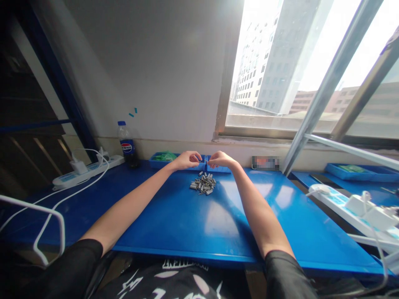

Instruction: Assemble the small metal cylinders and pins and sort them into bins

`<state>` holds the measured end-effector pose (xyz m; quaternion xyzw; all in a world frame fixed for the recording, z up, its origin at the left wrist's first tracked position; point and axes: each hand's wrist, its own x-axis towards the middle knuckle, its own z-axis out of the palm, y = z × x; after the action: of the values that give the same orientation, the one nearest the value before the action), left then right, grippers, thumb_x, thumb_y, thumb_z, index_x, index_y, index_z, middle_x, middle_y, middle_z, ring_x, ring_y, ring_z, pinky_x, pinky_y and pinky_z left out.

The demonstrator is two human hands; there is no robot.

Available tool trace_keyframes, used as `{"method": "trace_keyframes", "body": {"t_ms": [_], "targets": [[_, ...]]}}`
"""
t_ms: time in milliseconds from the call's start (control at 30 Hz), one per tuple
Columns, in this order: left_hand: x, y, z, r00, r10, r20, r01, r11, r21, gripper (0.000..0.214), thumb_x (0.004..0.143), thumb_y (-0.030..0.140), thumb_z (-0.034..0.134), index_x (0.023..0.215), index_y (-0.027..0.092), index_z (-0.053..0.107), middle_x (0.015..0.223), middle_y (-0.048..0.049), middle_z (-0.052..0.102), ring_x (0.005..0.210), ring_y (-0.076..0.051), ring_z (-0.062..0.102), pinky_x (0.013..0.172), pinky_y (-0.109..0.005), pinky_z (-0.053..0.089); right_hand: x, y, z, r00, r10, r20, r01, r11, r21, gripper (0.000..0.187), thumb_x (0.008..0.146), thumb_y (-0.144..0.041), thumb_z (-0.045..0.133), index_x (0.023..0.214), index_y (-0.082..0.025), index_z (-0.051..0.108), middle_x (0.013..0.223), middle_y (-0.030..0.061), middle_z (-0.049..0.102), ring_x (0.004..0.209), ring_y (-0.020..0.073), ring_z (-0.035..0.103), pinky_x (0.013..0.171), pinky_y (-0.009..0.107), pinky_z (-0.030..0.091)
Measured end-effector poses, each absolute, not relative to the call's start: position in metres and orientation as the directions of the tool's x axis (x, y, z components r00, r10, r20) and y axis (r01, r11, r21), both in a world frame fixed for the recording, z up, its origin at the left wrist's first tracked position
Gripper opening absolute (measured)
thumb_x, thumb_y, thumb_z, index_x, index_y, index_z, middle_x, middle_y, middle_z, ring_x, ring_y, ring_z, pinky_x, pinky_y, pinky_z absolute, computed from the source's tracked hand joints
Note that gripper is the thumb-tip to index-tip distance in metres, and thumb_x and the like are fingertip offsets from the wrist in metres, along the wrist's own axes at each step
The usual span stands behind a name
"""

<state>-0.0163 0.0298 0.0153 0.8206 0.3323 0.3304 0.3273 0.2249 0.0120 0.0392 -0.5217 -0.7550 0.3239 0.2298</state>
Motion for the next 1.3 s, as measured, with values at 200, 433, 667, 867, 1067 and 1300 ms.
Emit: {"method": "trace_keyframes", "body": {"t_ms": [200, 433, 667, 867, 1067, 1300], "targets": [[-0.016, 0.027, 0.006, 0.801, 0.589, 0.108, 0.442, -0.703, 0.558, 0.02, 0.071, 0.016, 0.075, 0.09, 0.015, 0.079, 0.083, -0.0044, 0.077, 0.078, -0.016, 0.072, 0.075, -0.021, 0.054, 0.243, 0.025, 0.032, 0.033, 0.992, 0.121, 0.777, 0.051, -0.628, 0.012, 0.079, -0.024, 0.075, 0.071, -0.014, 0.075, 0.066, 0.0067, 0.074, 0.062, 0.0163, 0.069, 0.052, 0.02, 0.051], [-0.012, 0.025, -0.001, 0.818, 0.575, 0.035, 0.504, -0.743, 0.44, 0.021, 0.07, 0.011, 0.074, 0.089, 0.016, 0.079, 0.082, -0.0034, 0.075, 0.074, -0.014, 0.068, 0.068, -0.019, 0.049, 0.237, 0.023, 0.032, 0.091, 0.995, 0.033, 0.6, -0.028, -0.799, 0.01, 0.081, -0.022, 0.075, 0.088, -0.015, 0.076, 0.086, 0.0083, 0.079, 0.066, 0.014, 0.072, 0.053, 0.017, 0.054], [-0.015, 0.02, 0.003, 0.82, 0.572, -0.019, 0.541, -0.764, 0.351, 0.025, 0.073, 0.01, 0.068, 0.096, 0.017, 0.074, 0.078, 0.0003, 0.07, 0.07, -0.012, 0.062, 0.063, -0.018, 0.043, 0.235, 0.023, 0.035, 0.049, 0.999, 0.008, 0.507, -0.017, -0.862, 0.012, 0.084, -0.022, 0.074, 0.093, -0.014, 0.076, 0.09, 0.0095, 0.079, 0.063, 0.0114, 0.069, 0.054, 0.016, 0.054], [-0.022, 0.023, 0.01, 0.813, 0.574, 0.094, 0.459, -0.733, 0.503, 0.027, 0.075, 0.016, 0.07, 0.102, 0.017, 0.071, 0.083, -0.0001, 0.072, 0.076, -0.013, 0.066, 0.073, -0.02, 0.049, 0.232, 0.021, 0.035, -0.023, 1.0, 0.0, 0.519, 0.012, -0.854, 0.013, 0.087, -0.023, 0.074, 0.095, -0.013, 0.075, 0.085, 0.0086, 0.079, 0.063, 0.0118, 0.069, 0.053, 0.016, 0.052], [-0.017, 0.026, 0.014, 0.644, 0.648, 0.406, 0.305, -0.705, 0.64, 0.029, 0.075, 0.025, 0.077, 0.101, 0.014, 0.07, 0.083, -0.0034, 0.072, 0.077, -0.014, 0.068, 0.074, -0.022, 0.053, 0.23, 0.01, 0.041, -0.239, 0.97, -0.047, 0.517, 0.086, -0.852, 0.022, 0.086, -0.032, 0.079, 0.098, -0.013, 0.077, 0.085, 0.0094, 0.079, 0.07, 0.0149, 0.072, 0.059, 0.019, 0.055], [-0.015, 0.025, 0.015, 0.536, 0.674, 0.508, 0.27, -0.708, 0.653, 0.027, 0.074, 0.027, 0.078, 0.097, 0.014, 0.07, 0.082, -0.0035, 0.073, 0.075, -0.014, 0.068, 0.073, -0.022, 0.054, 0.223, 0.001, 0.044, -0.441, 0.897, 0.006, 0.296, 0.152, -0.943, 0.033, 0.076, -0.036, 0.088, 0.098, -0.013, 0.078, 0.083, 0.0083, 0.078, 0.078, 0.0165, 0.073, 0.079, 0.025, 0.06]]}}
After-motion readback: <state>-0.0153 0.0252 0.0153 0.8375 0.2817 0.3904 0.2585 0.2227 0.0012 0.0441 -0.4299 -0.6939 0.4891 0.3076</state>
